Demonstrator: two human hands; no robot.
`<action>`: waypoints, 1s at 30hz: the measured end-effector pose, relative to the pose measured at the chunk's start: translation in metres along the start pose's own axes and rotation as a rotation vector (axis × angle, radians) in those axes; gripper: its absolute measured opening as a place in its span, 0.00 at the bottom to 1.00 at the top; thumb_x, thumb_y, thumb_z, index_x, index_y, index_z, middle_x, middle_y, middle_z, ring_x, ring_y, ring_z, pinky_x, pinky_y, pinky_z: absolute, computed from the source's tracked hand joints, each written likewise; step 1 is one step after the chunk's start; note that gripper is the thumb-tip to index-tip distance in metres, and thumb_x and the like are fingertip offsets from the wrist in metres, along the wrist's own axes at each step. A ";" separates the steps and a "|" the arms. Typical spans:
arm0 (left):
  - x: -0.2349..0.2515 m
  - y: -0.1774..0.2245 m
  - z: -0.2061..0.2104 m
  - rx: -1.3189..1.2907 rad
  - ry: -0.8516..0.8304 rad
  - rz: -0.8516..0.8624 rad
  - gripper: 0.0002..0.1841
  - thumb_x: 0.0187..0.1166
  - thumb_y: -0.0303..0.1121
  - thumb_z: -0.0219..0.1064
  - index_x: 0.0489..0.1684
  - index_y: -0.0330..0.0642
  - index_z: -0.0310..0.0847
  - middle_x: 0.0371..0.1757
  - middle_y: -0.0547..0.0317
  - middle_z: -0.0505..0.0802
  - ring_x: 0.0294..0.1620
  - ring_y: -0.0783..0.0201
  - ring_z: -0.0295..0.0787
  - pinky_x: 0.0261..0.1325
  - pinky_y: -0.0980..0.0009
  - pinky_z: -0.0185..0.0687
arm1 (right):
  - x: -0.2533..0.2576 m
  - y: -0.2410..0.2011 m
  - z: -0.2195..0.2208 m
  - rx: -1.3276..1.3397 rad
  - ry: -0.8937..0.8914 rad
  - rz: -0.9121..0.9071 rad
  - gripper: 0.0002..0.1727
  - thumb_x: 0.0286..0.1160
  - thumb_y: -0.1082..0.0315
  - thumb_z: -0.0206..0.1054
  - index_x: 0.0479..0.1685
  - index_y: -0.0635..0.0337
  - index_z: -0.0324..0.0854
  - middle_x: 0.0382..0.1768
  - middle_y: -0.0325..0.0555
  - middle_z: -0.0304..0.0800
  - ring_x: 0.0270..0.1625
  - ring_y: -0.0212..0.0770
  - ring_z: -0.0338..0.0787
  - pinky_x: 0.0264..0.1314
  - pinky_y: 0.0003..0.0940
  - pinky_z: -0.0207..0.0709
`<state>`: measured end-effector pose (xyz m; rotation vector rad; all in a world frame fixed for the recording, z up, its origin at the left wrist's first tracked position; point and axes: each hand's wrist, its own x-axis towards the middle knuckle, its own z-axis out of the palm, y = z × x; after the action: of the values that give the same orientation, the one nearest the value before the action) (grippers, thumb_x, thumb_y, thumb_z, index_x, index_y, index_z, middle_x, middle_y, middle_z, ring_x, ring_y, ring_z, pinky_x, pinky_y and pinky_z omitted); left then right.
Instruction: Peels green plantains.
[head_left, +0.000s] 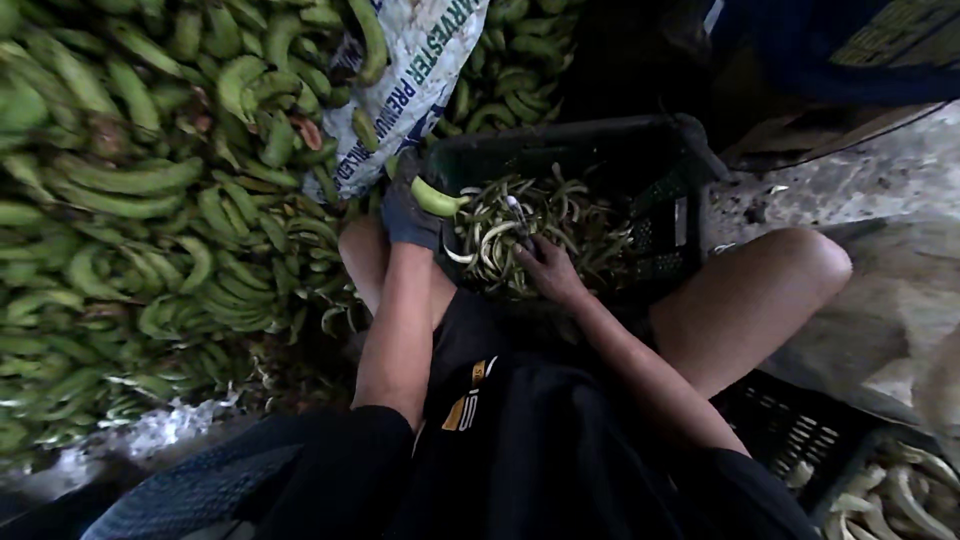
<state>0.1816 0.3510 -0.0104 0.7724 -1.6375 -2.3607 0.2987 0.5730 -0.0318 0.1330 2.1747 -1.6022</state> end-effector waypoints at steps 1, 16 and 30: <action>0.013 0.000 -0.012 0.126 0.070 0.034 0.18 0.83 0.42 0.68 0.62 0.40 0.82 0.50 0.50 0.91 0.49 0.57 0.91 0.55 0.53 0.90 | 0.003 -0.002 0.008 0.014 -0.016 0.035 0.30 0.89 0.46 0.59 0.77 0.60 0.76 0.50 0.58 0.90 0.46 0.50 0.91 0.55 0.54 0.85; -0.015 0.026 -0.005 0.605 0.487 -0.031 0.36 0.76 0.41 0.74 0.85 0.43 0.65 0.73 0.48 0.83 0.71 0.60 0.81 0.73 0.62 0.76 | 0.072 -0.048 0.091 -0.282 -0.216 0.153 0.32 0.93 0.43 0.49 0.74 0.62 0.76 0.62 0.64 0.88 0.68 0.62 0.87 0.70 0.65 0.78; 0.003 0.006 -0.023 0.748 0.512 0.094 0.40 0.72 0.48 0.75 0.89 0.56 0.65 0.80 0.58 0.80 0.78 0.64 0.77 0.77 0.62 0.72 | 0.084 -0.075 0.085 -0.385 -0.286 0.182 0.32 0.94 0.44 0.45 0.69 0.65 0.78 0.62 0.64 0.87 0.68 0.59 0.88 0.69 0.63 0.78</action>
<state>0.1898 0.3283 -0.0120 1.2413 -2.2069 -1.2746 0.2224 0.4542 -0.0186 -0.0151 2.1286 -1.0128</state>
